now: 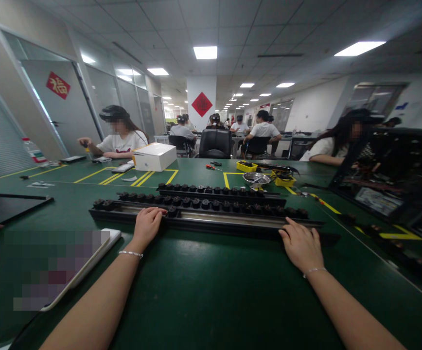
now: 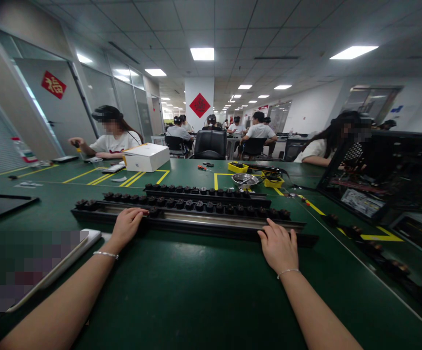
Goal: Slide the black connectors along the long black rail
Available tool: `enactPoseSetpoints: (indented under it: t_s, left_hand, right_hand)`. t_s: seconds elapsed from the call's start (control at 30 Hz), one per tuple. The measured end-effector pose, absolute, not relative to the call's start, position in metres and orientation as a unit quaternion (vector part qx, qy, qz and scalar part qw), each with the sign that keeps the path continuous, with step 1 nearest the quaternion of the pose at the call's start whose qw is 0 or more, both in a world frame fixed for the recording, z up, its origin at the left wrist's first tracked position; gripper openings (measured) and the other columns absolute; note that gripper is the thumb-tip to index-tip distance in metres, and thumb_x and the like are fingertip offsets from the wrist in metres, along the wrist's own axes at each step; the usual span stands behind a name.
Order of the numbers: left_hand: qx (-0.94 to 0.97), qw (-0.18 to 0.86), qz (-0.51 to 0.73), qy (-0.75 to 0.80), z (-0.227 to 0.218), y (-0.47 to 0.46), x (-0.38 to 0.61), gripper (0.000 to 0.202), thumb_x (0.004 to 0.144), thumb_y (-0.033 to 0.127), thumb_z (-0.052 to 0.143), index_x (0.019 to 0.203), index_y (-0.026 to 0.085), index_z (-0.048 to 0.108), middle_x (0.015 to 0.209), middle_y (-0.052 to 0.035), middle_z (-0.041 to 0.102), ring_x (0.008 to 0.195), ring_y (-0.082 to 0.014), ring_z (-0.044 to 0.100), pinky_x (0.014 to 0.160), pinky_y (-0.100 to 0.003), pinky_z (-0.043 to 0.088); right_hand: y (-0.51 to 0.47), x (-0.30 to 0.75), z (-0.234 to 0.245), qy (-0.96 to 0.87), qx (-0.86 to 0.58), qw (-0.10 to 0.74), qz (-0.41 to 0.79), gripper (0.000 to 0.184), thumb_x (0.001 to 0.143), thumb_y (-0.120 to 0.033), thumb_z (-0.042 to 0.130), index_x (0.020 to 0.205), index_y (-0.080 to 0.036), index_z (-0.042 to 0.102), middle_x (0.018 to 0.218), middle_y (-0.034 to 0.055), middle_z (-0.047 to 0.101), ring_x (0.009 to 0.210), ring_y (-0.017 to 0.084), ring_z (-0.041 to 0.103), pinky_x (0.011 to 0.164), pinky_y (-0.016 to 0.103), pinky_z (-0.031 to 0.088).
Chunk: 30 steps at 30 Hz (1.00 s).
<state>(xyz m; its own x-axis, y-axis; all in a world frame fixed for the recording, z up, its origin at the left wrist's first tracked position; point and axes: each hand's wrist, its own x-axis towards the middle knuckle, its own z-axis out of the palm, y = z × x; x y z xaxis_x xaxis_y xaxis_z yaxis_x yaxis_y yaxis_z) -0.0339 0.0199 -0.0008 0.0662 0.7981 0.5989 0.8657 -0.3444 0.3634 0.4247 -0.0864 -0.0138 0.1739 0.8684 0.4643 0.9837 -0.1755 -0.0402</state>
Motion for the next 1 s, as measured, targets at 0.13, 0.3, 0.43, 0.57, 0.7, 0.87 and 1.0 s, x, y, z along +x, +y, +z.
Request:
enactPoseSetpoints:
  t_s: [0.13, 0.3, 0.43, 0.57, 0.7, 0.87, 1.0]
  left_hand:
    - [-0.736, 0.049, -0.377, -0.561, -0.0005, 0.0196, -0.0328, 0.039, 0.087, 0.038, 0.037, 0.087, 0.023, 0.072, 0.093, -0.0043, 0.072, 0.098, -0.0226, 0.059, 0.093, -0.039, 0.041]
    - [-0.739, 0.048, -0.362, -0.567, -0.0008, 0.0194, -0.0322, 0.037, 0.086, 0.039, 0.039, 0.091, 0.024, 0.072, 0.097, -0.0058, 0.070, 0.100, -0.0233, 0.058, 0.095, -0.041, 0.039]
    - [-0.743, 0.046, -0.338, -0.576, -0.0013, 0.0186, -0.0312, 0.035, 0.086, 0.038, 0.039, 0.095, 0.027, 0.071, 0.102, -0.0050, 0.069, 0.105, -0.0228, 0.057, 0.101, -0.045, 0.032]
    - [-0.741, 0.039, -0.321, -0.588, -0.0025, 0.0180, -0.0298, 0.034, 0.087, 0.038, 0.039, 0.096, 0.028, 0.069, 0.105, -0.0043, 0.069, 0.110, -0.0219, 0.055, 0.106, -0.047, 0.026]
    - [-0.742, 0.036, -0.310, -0.593, -0.0034, 0.0178, -0.0292, 0.033, 0.087, 0.037, 0.039, 0.098, 0.027, 0.069, 0.105, -0.0039, 0.069, 0.113, -0.0217, 0.054, 0.107, -0.046, 0.023]
    - [-0.743, 0.033, -0.308, -0.593, -0.0037, 0.0177, -0.0293, 0.031, 0.087, 0.036, 0.041, 0.099, 0.030, 0.068, 0.106, -0.0021, 0.069, 0.112, -0.0209, 0.054, 0.108, -0.046, 0.021]
    - [-0.747, 0.032, -0.311, -0.587, -0.0046, 0.0178, -0.0296, 0.031, 0.088, 0.037, 0.040, 0.098, 0.030, 0.069, 0.106, -0.0027, 0.070, 0.112, -0.0218, 0.054, 0.108, -0.048, 0.020]
  right_hand:
    - [-0.0861, 0.4258, -0.0138, -0.621, -0.747, 0.167, -0.167, 0.047, 0.092, -0.045, 0.022, 0.101, -0.022, 0.063, 0.137, 0.0055, 0.050, 0.122, 0.026, 0.044, 0.105, 0.057, 0.022]
    - [-0.0851, 0.4269, -0.0163, -0.619, -0.748, 0.164, -0.174, 0.045, 0.092, -0.044, 0.024, 0.101, -0.022, 0.062, 0.137, 0.0053, 0.050, 0.121, 0.026, 0.045, 0.105, 0.057, 0.022]
    - [-0.0852, 0.4263, -0.0172, -0.618, -0.747, 0.166, -0.182, 0.043, 0.093, -0.043, 0.025, 0.101, -0.023, 0.062, 0.137, 0.0042, 0.050, 0.120, 0.026, 0.046, 0.106, 0.056, 0.022]
    - [-0.0857, 0.4258, -0.0165, -0.619, -0.746, 0.168, -0.180, 0.044, 0.093, -0.044, 0.024, 0.101, -0.023, 0.062, 0.136, 0.0049, 0.051, 0.120, 0.026, 0.046, 0.105, 0.056, 0.023]
    - [-0.0857, 0.4258, -0.0159, -0.620, -0.745, 0.169, -0.179, 0.044, 0.092, -0.044, 0.025, 0.100, -0.022, 0.062, 0.136, 0.0050, 0.050, 0.120, 0.026, 0.046, 0.105, 0.056, 0.023]
    - [-0.0860, 0.4250, -0.0140, -0.618, -0.748, 0.168, -0.172, 0.046, 0.093, -0.044, 0.023, 0.101, -0.022, 0.062, 0.136, 0.0052, 0.050, 0.121, 0.026, 0.045, 0.105, 0.057, 0.022]
    - [-0.0868, 0.4244, -0.0124, -0.620, -0.748, 0.168, -0.165, 0.046, 0.092, -0.045, 0.023, 0.101, -0.022, 0.062, 0.136, 0.0049, 0.051, 0.120, 0.026, 0.045, 0.105, 0.057, 0.022]
